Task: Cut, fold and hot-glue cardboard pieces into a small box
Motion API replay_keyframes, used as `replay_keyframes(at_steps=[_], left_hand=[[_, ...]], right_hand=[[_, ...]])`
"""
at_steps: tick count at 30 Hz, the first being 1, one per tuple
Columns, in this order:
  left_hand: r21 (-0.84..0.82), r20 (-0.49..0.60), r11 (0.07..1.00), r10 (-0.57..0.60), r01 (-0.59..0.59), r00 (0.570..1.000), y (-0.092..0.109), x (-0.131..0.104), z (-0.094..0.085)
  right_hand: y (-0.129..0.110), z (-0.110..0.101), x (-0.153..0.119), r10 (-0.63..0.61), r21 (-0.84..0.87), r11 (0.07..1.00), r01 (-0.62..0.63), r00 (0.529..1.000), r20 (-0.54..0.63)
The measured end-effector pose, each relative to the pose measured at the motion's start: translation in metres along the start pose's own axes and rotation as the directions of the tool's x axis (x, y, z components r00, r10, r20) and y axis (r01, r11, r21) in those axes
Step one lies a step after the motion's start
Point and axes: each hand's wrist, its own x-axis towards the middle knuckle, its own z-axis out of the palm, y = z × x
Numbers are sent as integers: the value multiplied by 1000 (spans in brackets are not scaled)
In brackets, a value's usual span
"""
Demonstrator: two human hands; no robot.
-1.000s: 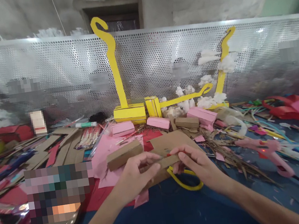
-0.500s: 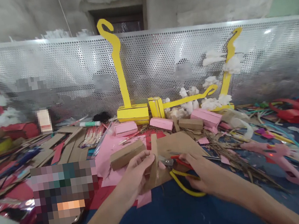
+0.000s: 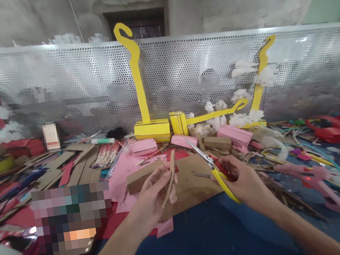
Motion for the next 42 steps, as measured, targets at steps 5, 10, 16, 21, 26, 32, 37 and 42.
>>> replay_keyframes(at_steps=[5,10,16,21,26,32,37,42], left_hand=[[14,-59,996,-82,83,995,-2,2,-2],[-22,-34,997,-80,79,996,4,0,0],[5,-100,996,-86,87,991,1,0,-1],[82,-15,995,-51,52,999,-7,3,-5],[244,-34,969,36,-27,999,-9,5,-8],[304,57,948,81,-95,995,-11,4,-9],[367,106,922,88,-121,991,-8,1,-4],[363,128,922,91,-132,988,-6,0,-3]], right_hand=[[-3,5,-10,-167,-161,972,170,985,31],[1,9,-8,-179,-251,953,168,984,-21],[-1,9,-6,-152,-242,961,132,986,-69],[-2,12,-9,-210,-216,955,202,978,-14],[-5,15,-10,-208,-179,962,208,978,18],[-8,14,-12,-244,-191,951,243,970,22],[-9,10,-15,-287,-255,927,276,958,-6],[-9,8,-15,-333,-298,902,313,943,-17]])
